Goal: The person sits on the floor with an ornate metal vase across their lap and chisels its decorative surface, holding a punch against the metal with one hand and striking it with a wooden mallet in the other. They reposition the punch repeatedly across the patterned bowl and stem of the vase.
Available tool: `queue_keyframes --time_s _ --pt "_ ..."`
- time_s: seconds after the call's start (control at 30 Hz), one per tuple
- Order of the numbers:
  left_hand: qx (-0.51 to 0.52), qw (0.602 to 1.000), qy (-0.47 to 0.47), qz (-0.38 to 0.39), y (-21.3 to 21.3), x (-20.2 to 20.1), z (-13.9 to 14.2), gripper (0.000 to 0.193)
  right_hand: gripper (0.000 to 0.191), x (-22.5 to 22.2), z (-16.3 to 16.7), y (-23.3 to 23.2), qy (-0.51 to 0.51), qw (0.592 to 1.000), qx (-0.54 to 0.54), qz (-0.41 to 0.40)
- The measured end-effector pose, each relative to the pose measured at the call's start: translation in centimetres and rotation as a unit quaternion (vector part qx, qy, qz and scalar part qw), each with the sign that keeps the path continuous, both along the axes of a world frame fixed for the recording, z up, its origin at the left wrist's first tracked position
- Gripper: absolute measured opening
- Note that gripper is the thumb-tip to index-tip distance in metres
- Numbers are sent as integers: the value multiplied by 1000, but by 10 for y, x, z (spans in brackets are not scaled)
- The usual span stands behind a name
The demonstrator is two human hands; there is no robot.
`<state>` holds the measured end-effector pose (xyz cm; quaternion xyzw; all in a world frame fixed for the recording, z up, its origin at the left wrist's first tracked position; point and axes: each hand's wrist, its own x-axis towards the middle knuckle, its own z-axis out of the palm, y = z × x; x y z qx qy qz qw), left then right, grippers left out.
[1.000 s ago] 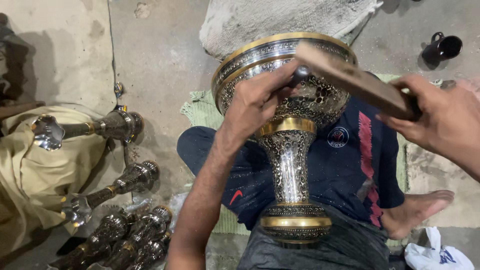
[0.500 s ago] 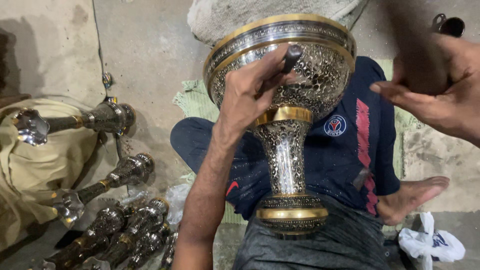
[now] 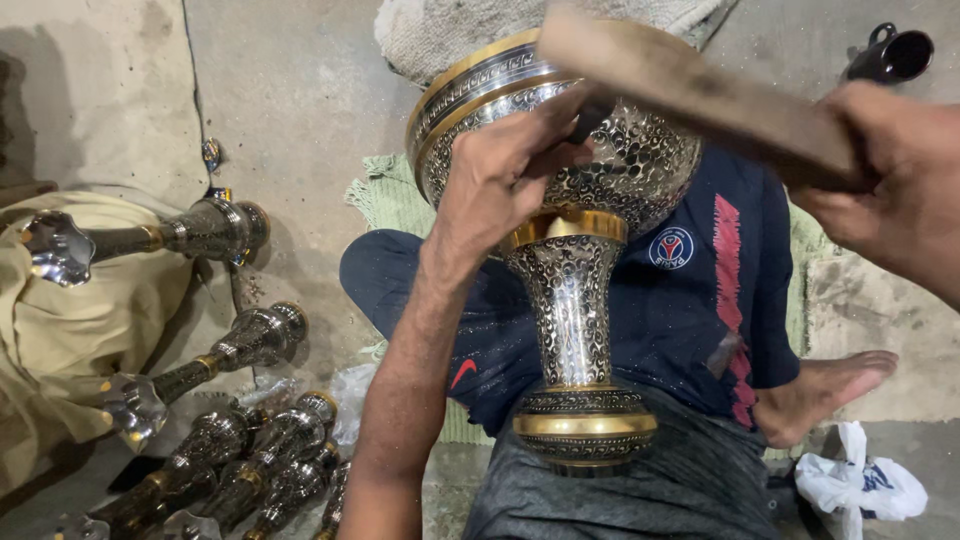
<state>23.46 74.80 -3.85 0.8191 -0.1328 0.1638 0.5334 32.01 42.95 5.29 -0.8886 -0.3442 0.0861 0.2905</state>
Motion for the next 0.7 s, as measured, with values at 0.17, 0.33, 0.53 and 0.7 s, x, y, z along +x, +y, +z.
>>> queue_keyframes --time_s 0.17,0.33,0.53,0.7 --pt "-12 1000 12 -8 2 5 0 60 16 3 4 2 -12 997 -75 -31" --pt "-15 1000 -11 -15 5 11 2 58 17 13 8 4 57 997 56 3" --pt "-32 999 3 -34 10 14 3 50 24 8 29 30 54 998 -19 -40" --pt "0 1000 8 -20 13 17 -6 43 35 6 42 41 2 990 -138 -10"
